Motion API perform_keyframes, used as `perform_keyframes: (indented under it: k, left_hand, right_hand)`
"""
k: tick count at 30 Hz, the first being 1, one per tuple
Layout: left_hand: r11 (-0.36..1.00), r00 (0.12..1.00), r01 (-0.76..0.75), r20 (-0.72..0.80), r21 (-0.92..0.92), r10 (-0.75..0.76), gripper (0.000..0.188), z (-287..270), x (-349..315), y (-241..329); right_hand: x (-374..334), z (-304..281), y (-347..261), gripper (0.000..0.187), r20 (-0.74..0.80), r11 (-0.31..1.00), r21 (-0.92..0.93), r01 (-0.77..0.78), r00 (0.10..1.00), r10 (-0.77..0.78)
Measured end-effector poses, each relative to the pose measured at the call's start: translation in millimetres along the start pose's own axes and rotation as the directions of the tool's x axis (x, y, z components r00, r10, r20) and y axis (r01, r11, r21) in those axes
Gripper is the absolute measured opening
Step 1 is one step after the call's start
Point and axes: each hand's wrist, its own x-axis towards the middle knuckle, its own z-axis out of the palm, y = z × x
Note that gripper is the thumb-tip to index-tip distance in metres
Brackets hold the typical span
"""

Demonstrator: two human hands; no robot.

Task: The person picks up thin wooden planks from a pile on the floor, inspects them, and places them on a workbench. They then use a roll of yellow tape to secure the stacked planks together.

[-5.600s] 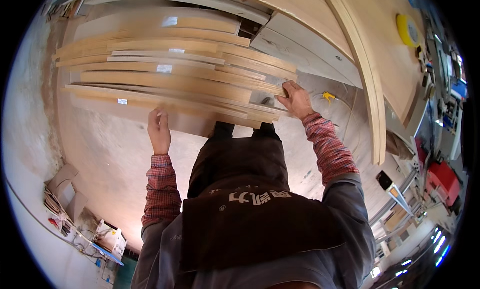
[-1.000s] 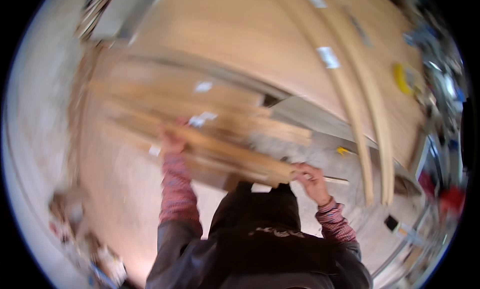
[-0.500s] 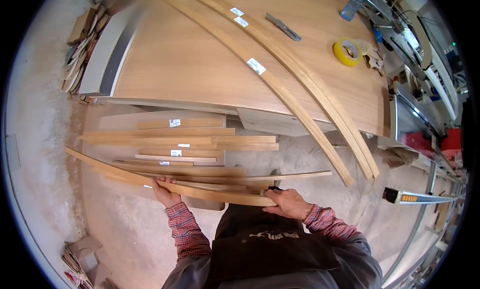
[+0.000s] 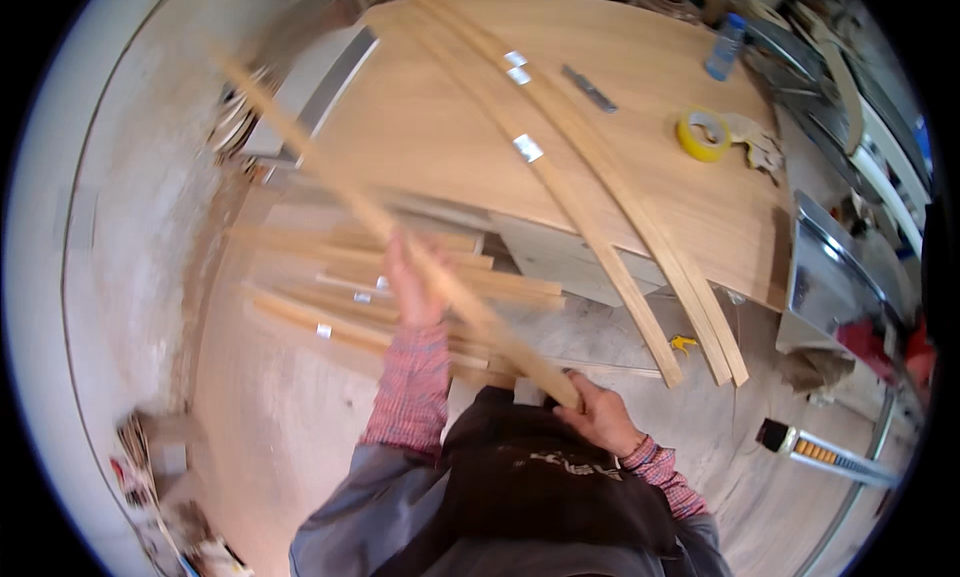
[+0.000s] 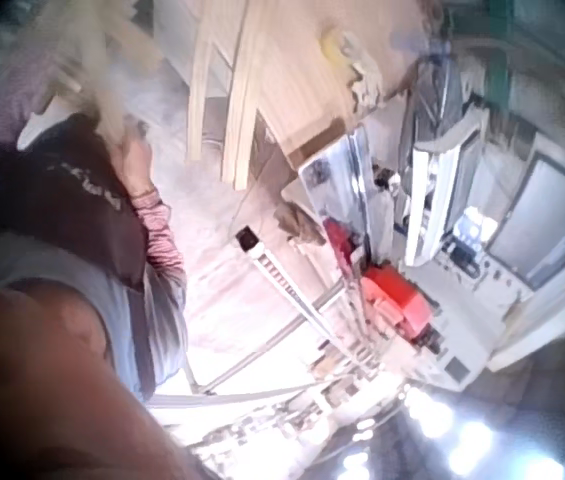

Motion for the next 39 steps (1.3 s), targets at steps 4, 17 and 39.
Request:
perform_keyframes:
  k: [4,17,39]
  left_hand:
    - [0.998,0.998,0.052,0.021,-0.021,-0.052,0.045,49.4,-7.8,-29.8]
    - [0.959,0.896,0.265,0.393,-0.101,-0.206,0.063,104.0,32.5,-40.0]
    - [0.238,0.936,-0.064,0.141,0.969,-0.323,0.047,138.5,124.2,-96.5]
  right_hand:
    - [-24.3,-15.1,-7.8,0.042,-0.146,0.991,0.107,-0.076,0.985,0.091]
    - [-49.0,-37.4,42.3,0.055,0.571,0.162,0.821,-0.548,0.799,-0.188]
    - [-28.4,-125.0,-12.8,0.029,-0.570,0.900,-0.377,-0.220,0.821,-0.038]
